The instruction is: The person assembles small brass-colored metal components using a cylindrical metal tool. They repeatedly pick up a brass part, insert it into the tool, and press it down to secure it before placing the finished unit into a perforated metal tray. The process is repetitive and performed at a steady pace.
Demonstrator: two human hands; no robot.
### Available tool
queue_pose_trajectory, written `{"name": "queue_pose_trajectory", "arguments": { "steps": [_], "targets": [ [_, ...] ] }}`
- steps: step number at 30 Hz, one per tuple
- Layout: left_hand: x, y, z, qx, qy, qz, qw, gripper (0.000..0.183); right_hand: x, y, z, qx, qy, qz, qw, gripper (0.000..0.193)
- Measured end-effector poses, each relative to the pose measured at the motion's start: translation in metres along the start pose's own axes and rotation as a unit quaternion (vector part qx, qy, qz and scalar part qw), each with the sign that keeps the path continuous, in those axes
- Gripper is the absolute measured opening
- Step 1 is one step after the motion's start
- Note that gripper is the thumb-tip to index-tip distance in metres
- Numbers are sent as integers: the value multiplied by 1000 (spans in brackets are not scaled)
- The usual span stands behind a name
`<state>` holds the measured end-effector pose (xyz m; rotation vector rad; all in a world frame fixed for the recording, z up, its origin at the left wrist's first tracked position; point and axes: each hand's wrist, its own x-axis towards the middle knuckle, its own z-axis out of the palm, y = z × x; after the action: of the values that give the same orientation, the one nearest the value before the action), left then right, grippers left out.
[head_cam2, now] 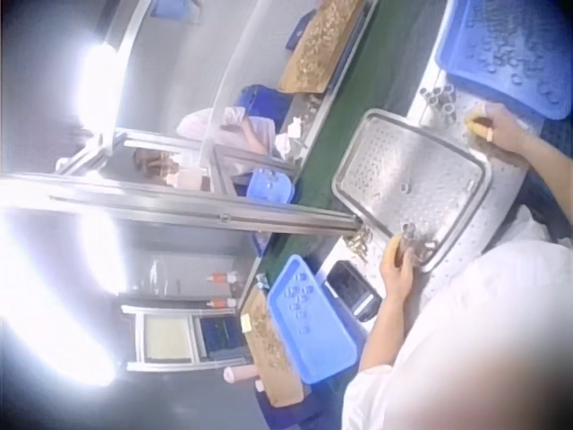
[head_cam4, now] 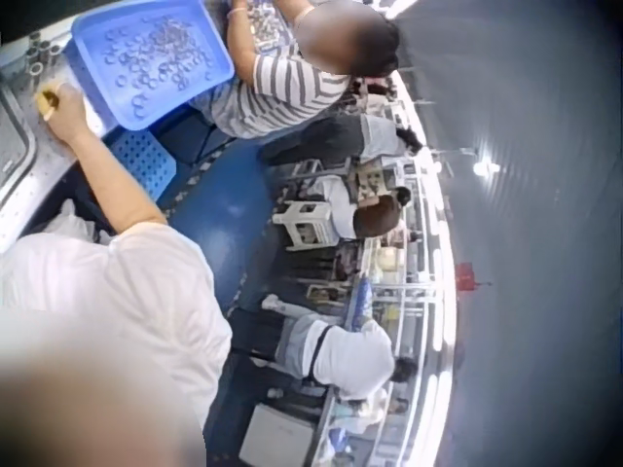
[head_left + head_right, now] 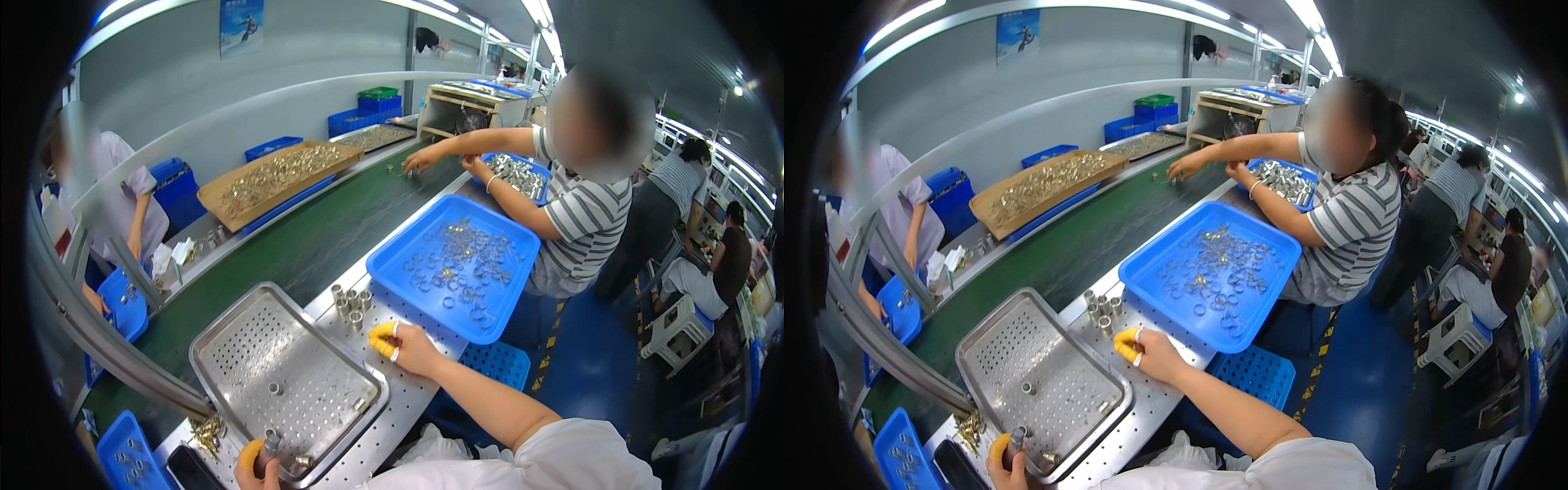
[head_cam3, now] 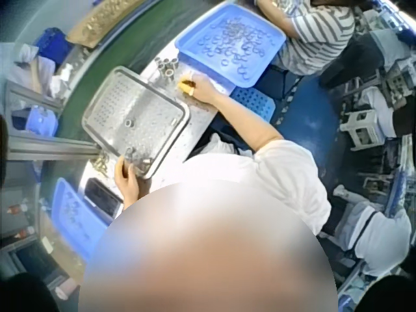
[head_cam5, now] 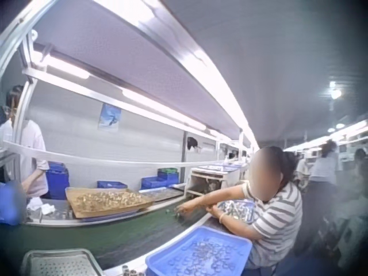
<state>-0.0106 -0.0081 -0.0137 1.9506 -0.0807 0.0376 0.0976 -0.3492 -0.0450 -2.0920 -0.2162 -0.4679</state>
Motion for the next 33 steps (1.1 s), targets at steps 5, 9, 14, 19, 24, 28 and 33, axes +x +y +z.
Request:
{"name": "queue_pose_trajectory", "arguments": {
  "steps": [5, 9, 14, 19, 24, 28, 33],
  "targets": [
    [4, -6, 7, 85, 6, 69, 994, 32, -2, 9, -3, 5, -14, -8, 1000, 19],
    [3, -11, 6, 71, 5, -7, 997, 35, 0, 4, -3, 78, -18, -14, 997, 17],
    [3, -6, 8, 45, 12, -66, 997, 38, 0, 2, -2, 97, -14, -6, 995, 17],
    [7, -23, 2, 94, 0, -6, 996, 37, -1, 1, -7, 22, -30, -17, 999, 23],
    [7, -31, -2, 53, -6, -14, 998, 37, -4, -1, -6, 54, -11, -11, 998, 23],
    [7, -25, 2, 36, -23, -8, 999, 36, -2, -8, -5, 153, 60, -44, 985, 23],
    [3, -29, -5, 21, 1, -24, 999, 34, 37, -99, 0, 357, 68, -267, 892, 23]
  ]
}}
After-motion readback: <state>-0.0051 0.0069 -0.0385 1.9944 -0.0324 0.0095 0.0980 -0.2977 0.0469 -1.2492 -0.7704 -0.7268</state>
